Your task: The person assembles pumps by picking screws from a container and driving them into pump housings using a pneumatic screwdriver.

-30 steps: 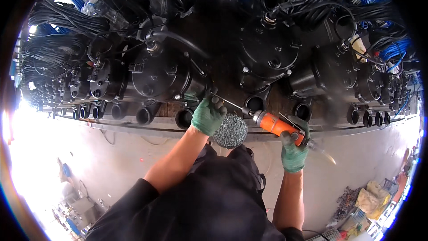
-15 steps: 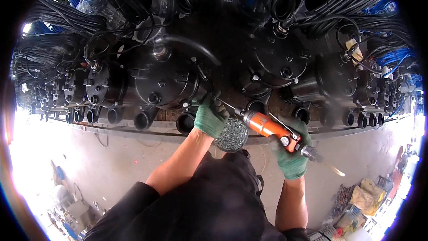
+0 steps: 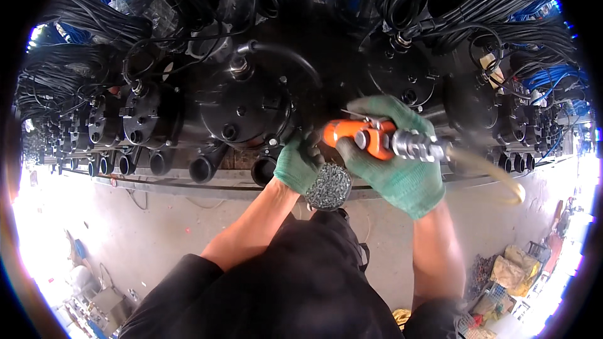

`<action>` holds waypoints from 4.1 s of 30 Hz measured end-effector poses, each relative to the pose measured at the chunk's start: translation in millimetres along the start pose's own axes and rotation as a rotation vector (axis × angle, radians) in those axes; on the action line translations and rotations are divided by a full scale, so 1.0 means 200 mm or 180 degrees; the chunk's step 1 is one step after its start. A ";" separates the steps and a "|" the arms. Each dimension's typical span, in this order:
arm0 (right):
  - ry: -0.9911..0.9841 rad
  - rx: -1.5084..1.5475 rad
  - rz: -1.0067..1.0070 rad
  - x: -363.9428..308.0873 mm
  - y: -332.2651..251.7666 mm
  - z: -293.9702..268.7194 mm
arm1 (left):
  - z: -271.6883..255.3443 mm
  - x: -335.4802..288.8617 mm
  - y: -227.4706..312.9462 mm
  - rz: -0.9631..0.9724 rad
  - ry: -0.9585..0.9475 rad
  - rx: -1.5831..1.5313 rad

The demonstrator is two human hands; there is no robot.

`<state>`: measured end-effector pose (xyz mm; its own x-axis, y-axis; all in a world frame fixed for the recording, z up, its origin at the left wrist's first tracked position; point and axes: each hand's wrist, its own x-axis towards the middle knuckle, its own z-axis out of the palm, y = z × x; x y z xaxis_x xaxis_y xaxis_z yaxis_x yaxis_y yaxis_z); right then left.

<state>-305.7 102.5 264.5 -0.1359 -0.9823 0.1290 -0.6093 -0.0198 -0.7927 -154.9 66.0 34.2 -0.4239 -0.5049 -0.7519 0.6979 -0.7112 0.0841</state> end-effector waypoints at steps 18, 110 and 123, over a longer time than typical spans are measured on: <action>-0.1154 -0.0577 -0.0059 0.34 -0.13 0.10 | -0.13 -0.73 0.65 0.1906 -0.0675 0.4326; -0.0192 -0.0020 0.0010 -0.15 -0.23 0.34 | 0.75 -0.77 0.85 0.2780 -0.0111 0.7211; -0.1590 -0.0445 -0.0983 0.11 -0.45 0.45 | 0.75 -0.75 0.87 0.2587 -0.0228 0.7448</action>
<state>-184.1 65.5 284.5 0.4264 -0.9044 0.0185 -0.6638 -0.3268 -0.6728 -56.8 -55.1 260.1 -0.5648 -0.7955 -0.2195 -0.7683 0.4098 0.4917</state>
